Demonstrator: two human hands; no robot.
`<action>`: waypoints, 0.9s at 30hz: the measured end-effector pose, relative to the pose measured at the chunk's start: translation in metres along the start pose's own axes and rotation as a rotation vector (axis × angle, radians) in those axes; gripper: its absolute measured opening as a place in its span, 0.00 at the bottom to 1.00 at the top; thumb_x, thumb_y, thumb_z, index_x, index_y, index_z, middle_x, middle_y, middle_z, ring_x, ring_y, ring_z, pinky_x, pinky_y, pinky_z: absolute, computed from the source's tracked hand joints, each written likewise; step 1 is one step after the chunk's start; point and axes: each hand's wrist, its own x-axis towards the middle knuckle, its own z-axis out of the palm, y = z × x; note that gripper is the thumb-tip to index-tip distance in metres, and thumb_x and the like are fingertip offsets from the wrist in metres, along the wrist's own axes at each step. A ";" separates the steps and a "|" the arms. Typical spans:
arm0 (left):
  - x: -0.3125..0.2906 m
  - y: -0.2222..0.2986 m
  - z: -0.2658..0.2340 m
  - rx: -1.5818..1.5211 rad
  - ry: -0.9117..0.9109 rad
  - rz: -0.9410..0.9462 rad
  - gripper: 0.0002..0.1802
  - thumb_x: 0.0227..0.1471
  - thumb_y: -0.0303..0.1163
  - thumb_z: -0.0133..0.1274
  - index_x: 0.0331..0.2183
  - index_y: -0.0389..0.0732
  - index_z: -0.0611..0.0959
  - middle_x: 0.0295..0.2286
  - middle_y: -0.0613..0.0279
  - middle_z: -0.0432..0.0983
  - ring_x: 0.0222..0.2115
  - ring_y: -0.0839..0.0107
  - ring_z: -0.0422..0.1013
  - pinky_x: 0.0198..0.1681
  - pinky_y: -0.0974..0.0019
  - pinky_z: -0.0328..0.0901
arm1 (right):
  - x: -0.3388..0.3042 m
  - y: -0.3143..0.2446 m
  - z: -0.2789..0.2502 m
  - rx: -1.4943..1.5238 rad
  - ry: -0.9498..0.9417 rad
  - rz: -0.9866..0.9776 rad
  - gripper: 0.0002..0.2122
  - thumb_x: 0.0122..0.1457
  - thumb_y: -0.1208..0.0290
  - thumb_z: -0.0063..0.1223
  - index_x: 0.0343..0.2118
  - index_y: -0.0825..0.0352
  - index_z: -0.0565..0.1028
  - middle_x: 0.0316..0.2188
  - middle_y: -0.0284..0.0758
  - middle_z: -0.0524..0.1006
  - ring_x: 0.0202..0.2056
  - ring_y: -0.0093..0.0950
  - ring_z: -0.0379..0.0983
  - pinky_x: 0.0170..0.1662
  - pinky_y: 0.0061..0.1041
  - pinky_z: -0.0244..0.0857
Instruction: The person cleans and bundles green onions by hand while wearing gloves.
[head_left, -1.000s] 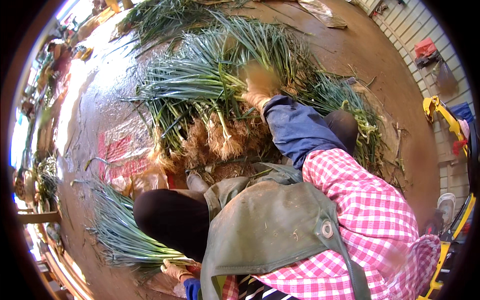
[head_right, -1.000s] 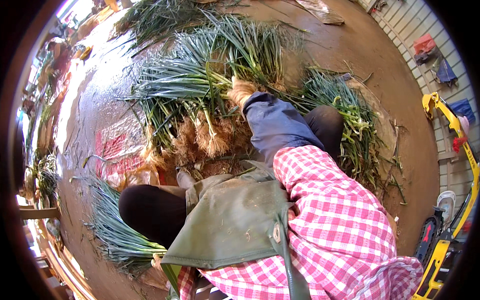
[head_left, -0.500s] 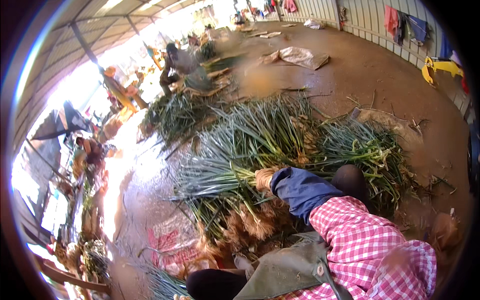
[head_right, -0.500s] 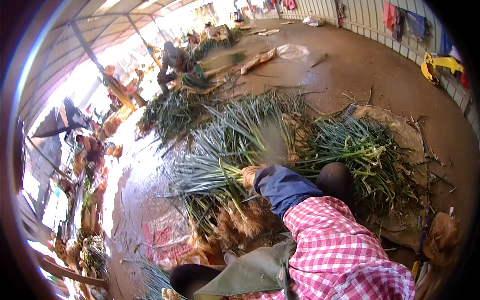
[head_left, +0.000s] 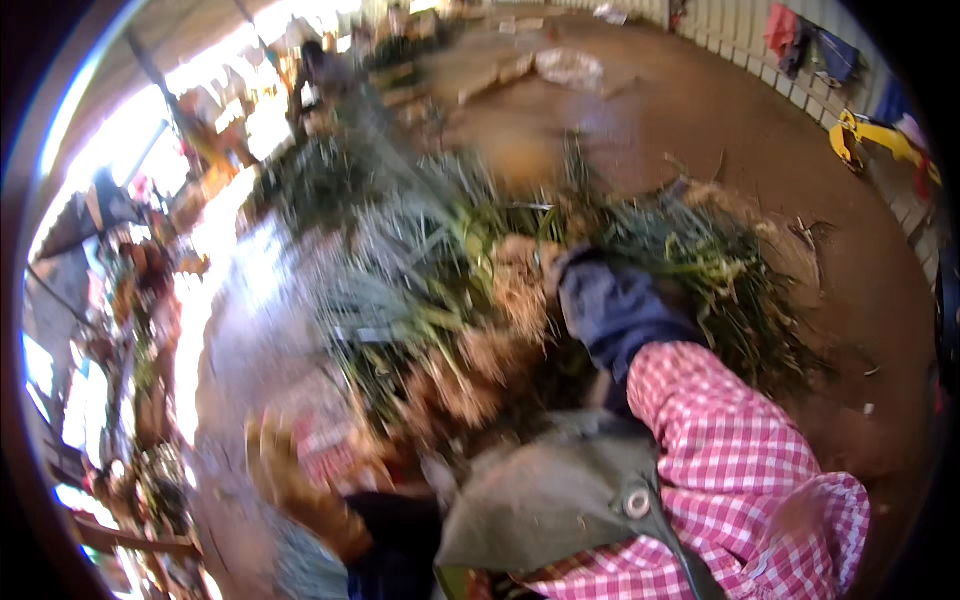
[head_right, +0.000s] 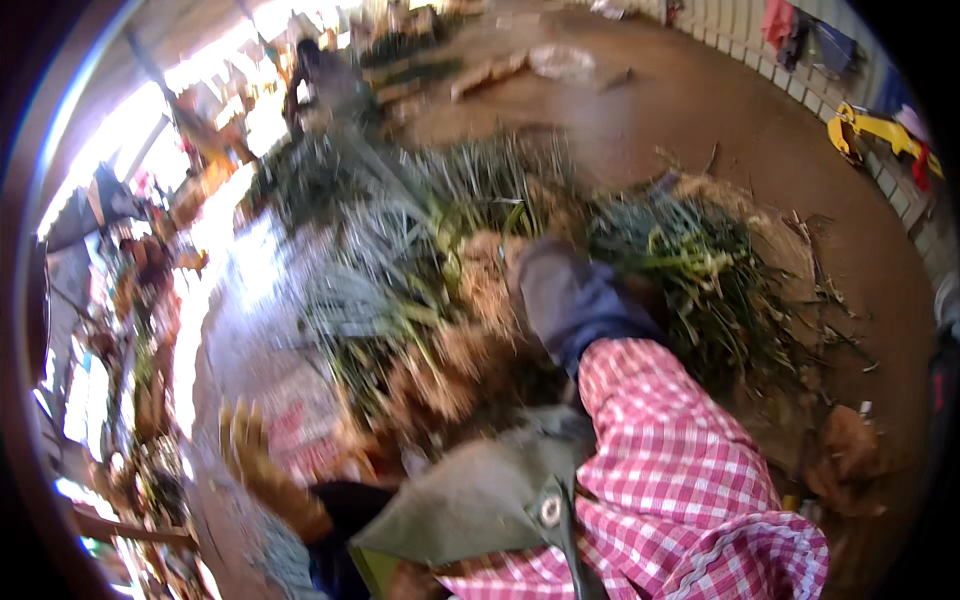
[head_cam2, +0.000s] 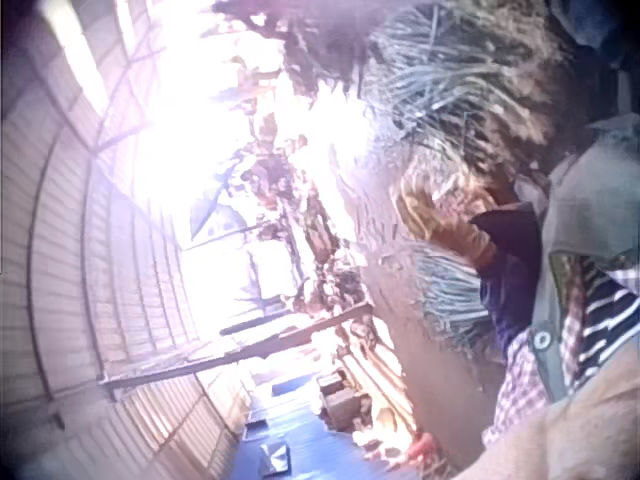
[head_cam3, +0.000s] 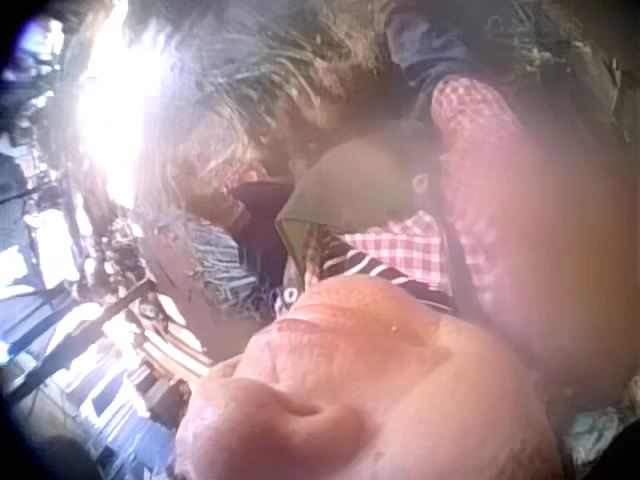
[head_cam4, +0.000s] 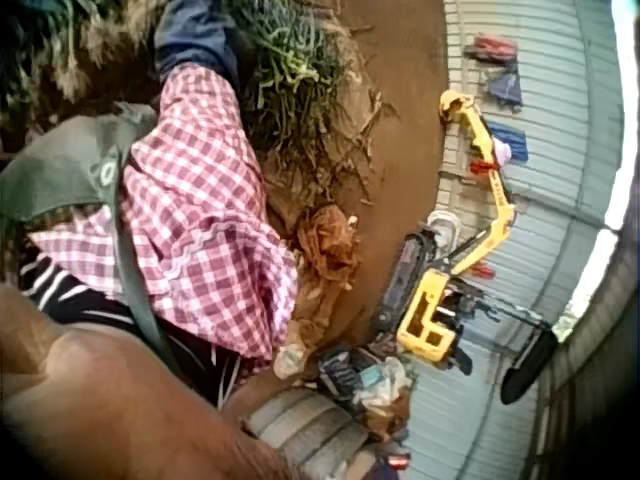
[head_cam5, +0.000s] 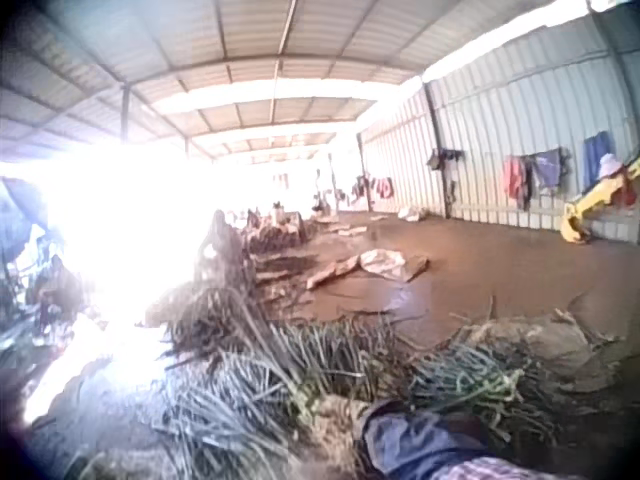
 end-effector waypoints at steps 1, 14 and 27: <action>-0.011 -0.016 0.025 -0.107 -0.054 -0.152 0.20 0.56 0.34 0.43 0.45 0.27 0.73 0.46 0.46 0.66 0.42 0.59 0.69 0.48 0.64 0.66 | 0.008 0.019 -0.011 -0.209 0.069 0.059 0.15 0.50 0.62 0.50 0.37 0.67 0.75 0.31 0.43 0.76 0.31 0.35 0.73 0.35 0.32 0.65; -0.144 -0.083 0.119 -0.801 -0.153 -1.284 0.16 0.54 0.36 0.47 0.44 0.39 0.75 0.34 0.58 0.76 0.32 0.68 0.73 0.37 0.69 0.67 | -0.099 -0.009 0.172 -0.657 -0.071 -0.226 0.31 0.52 0.58 0.54 0.54 0.72 0.58 0.30 0.42 0.74 0.32 0.32 0.71 0.34 0.32 0.64; -0.136 -0.093 0.137 -0.908 -0.134 -1.310 0.16 0.54 0.35 0.47 0.43 0.37 0.75 0.33 0.56 0.77 0.30 0.69 0.74 0.35 0.72 0.69 | -0.035 -0.051 0.077 0.238 -0.296 -0.113 0.24 0.53 0.60 0.51 0.49 0.72 0.65 0.40 0.42 0.70 0.37 0.35 0.68 0.40 0.29 0.62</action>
